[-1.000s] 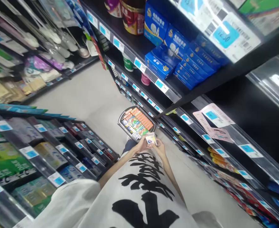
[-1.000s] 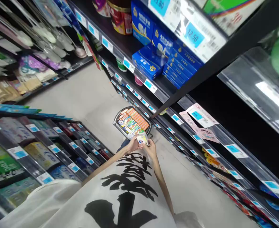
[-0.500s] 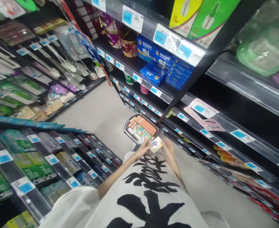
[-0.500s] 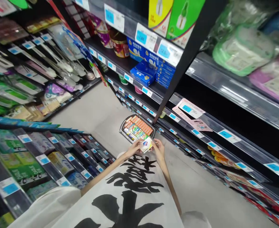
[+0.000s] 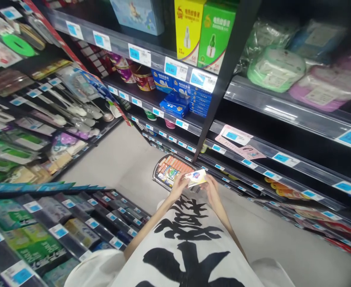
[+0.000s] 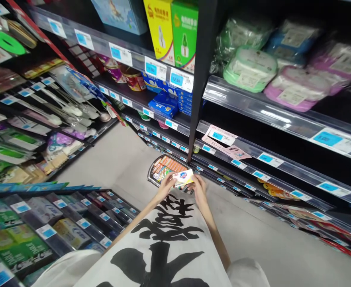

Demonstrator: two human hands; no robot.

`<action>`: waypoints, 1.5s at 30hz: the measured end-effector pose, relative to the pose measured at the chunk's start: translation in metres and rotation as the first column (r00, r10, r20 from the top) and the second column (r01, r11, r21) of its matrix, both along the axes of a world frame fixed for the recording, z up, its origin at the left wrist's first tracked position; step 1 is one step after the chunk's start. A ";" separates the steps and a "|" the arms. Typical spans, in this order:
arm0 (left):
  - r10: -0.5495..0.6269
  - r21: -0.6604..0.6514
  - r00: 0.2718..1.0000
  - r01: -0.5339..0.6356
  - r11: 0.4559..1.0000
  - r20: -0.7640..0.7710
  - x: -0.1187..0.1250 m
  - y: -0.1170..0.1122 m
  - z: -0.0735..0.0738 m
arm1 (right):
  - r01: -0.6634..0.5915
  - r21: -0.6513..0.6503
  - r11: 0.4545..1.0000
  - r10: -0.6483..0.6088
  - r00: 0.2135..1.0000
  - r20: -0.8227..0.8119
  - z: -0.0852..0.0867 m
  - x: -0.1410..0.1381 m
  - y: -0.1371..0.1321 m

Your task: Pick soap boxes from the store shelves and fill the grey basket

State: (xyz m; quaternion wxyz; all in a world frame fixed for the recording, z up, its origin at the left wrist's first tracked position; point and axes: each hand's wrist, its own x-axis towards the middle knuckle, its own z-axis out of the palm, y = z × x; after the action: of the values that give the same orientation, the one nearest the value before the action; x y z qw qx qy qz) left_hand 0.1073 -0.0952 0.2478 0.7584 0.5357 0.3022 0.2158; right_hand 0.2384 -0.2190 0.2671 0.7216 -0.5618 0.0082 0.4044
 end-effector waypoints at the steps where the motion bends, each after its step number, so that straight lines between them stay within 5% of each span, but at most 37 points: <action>1: 0.009 0.044 1.000 -0.008 0.999 -0.014 -0.001 0.000 -0.001 | 0.013 -0.002 1.000 -0.013 1.000 -0.005 -0.001 -0.001 0.000; 4: 0.017 0.264 0.997 0.003 0.964 -0.072 -0.002 -0.001 -0.003 | 0.041 -0.008 0.999 -0.041 0.999 -0.015 -0.003 -0.005 -0.002; 8: -0.006 0.603 0.992 0.081 0.793 -0.125 0.000 -0.001 -0.001 | 0.058 -0.009 0.998 -0.058 0.998 0.026 -0.003 -0.007 -0.001; 11: -0.020 0.685 0.989 0.115 0.719 -0.145 0.004 0.000 -0.001 | 0.061 -0.021 0.998 -0.059 0.995 0.075 0.002 -0.007 0.003; 14: 0.036 0.687 0.982 0.104 0.719 -0.186 0.006 0.004 -0.002 | -0.014 -0.010 1.000 0.015 0.991 0.133 0.011 -0.006 0.007; 18: 0.032 0.564 0.997 0.013 0.826 -0.070 0.003 0.009 0.002 | -0.306 0.133 0.943 0.279 0.942 0.188 0.028 -0.008 0.005; 21: -0.020 0.260 0.992 -0.012 0.966 0.121 -0.002 0.007 0.013 | -0.431 0.231 0.872 0.392 0.899 0.197 0.041 -0.015 0.001; 23: -0.016 0.042 0.982 0.008 0.999 0.186 -0.004 0.004 0.022 | -0.452 0.268 0.851 0.414 0.891 0.186 0.048 -0.020 -0.001; 26: 0.000 -0.161 0.980 0.032 0.986 0.198 -0.005 -0.001 0.037 | -0.437 0.279 0.855 0.407 0.899 0.163 0.055 -0.026 -0.002; 31: -0.014 -0.298 0.982 0.070 0.952 0.186 -0.006 -0.003 0.053 | -0.394 0.262 0.881 0.372 0.919 0.131 0.059 -0.029 -0.002; 40: -0.103 -0.289 0.956 0.184 0.939 0.274 -0.005 -0.004 0.051 | -0.268 0.163 0.950 0.258 0.963 0.077 0.050 -0.023 0.007; 45: -0.083 -0.271 0.968 0.147 0.951 0.235 -0.004 -0.002 0.042 | -0.318 0.127 0.940 0.299 0.943 0.143 0.046 -0.021 0.009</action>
State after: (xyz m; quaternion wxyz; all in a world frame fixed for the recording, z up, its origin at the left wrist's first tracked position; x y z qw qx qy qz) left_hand 0.1029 -0.0970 0.2894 0.8681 0.4097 0.2123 0.1830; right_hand 0.2176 -0.2101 0.3126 0.6881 -0.5246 -0.1542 0.4771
